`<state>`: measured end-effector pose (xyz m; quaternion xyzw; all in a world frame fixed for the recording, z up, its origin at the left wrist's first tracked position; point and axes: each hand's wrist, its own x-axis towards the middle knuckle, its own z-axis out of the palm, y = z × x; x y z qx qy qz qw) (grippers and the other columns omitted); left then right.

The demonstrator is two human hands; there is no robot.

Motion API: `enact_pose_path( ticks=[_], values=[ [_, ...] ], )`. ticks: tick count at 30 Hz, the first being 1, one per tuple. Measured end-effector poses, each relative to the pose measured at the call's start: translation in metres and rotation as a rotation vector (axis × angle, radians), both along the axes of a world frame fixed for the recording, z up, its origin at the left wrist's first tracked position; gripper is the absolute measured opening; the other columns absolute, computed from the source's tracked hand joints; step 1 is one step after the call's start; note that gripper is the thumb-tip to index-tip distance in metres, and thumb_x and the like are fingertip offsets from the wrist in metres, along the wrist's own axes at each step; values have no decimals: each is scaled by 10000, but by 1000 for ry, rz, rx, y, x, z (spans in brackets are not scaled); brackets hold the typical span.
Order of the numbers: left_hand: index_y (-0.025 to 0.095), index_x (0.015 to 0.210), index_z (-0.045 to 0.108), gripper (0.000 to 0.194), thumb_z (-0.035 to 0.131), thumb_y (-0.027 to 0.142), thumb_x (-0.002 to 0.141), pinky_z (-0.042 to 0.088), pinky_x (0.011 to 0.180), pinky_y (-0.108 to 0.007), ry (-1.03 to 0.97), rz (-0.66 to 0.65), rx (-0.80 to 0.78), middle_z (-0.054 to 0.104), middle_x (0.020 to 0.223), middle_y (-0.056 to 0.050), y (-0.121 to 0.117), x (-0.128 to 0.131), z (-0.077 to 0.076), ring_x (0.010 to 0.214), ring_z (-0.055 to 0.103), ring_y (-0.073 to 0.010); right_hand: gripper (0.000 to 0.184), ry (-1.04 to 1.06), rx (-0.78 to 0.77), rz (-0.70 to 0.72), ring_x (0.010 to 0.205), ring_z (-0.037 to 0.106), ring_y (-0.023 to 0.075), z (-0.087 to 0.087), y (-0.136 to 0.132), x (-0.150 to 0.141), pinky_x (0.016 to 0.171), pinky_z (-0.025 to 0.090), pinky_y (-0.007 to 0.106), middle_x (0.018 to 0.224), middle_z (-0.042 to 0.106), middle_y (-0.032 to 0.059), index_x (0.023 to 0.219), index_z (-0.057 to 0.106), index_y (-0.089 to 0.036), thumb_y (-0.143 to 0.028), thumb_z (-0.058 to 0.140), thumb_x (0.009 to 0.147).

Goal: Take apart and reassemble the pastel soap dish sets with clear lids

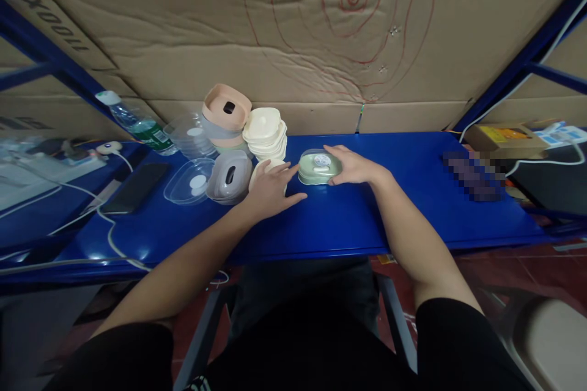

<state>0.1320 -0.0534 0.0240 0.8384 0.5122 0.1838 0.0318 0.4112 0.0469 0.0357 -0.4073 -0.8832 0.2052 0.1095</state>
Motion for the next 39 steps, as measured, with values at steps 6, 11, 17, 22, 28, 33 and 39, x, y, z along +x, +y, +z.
enact_pose_path(
  ticks=[6, 11, 17, 22, 28, 33, 39],
  values=[
    [173, 1515, 558, 702, 636, 602, 965, 119, 1318, -631, 125, 38, -56, 686, 1451, -189, -2, 2, 3, 1518, 492, -382, 1177, 43, 38, 12, 1456, 518, 420, -8, 2, -3, 1244, 381, 617, 1581, 535, 177, 1687, 381, -247, -640, 894, 703],
    [168, 1545, 527, 731, 601, 627, 981, 116, 1325, -616, 164, 70, -87, 689, 1446, -191, -4, 2, 7, 1523, 486, -371, 1070, 88, 99, 45, 1392, 573, 423, -17, 7, -3, 1195, 435, 654, 1513, 599, 163, 1665, 431, -284, -673, 853, 762],
    [181, 1531, 535, 700, 593, 616, 987, 125, 1319, -607, 156, 70, -88, 712, 1420, -163, -4, 1, 7, 1501, 511, -371, 1026, 101, 134, 54, 1447, 534, 400, -22, 7, -6, 1223, 430, 619, 1581, 518, 164, 1658, 441, -277, -631, 847, 785],
    [164, 1534, 536, 709, 590, 616, 991, 102, 1321, -611, 164, 78, -92, 727, 1389, -173, -5, 0, 8, 1497, 515, -372, 977, 143, 148, 99, 1456, 522, 390, -26, 8, -9, 1221, 426, 621, 1585, 509, 145, 1655, 437, -311, -574, 844, 806],
    [138, 1566, 500, 792, 621, 644, 969, 118, 1320, -603, 156, 89, -116, 709, 1408, -200, -3, -1, 6, 1451, 563, -364, 1033, 137, 195, 99, 1430, 527, 409, -30, 8, -14, 1204, 439, 616, 1546, 539, 137, 1638, 463, -308, -553, 901, 734],
    [136, 1576, 493, 886, 660, 706, 920, 141, 1314, -602, 159, 104, -110, 684, 1437, -224, -2, -2, 5, 1424, 583, -367, 1120, 131, 180, 88, 1435, 523, 409, -29, 4, -18, 1207, 448, 585, 1554, 521, 161, 1647, 441, -258, -670, 892, 708],
    [153, 1552, 537, 807, 636, 678, 947, 130, 1319, -614, 172, 100, -105, 672, 1462, -203, -3, -1, 7, 1472, 532, -378, 973, 121, 147, 62, 1473, 491, 414, -25, 0, -21, 1217, 441, 594, 1568, 516, 160, 1669, 404, -290, -738, 721, 865]
  ],
)
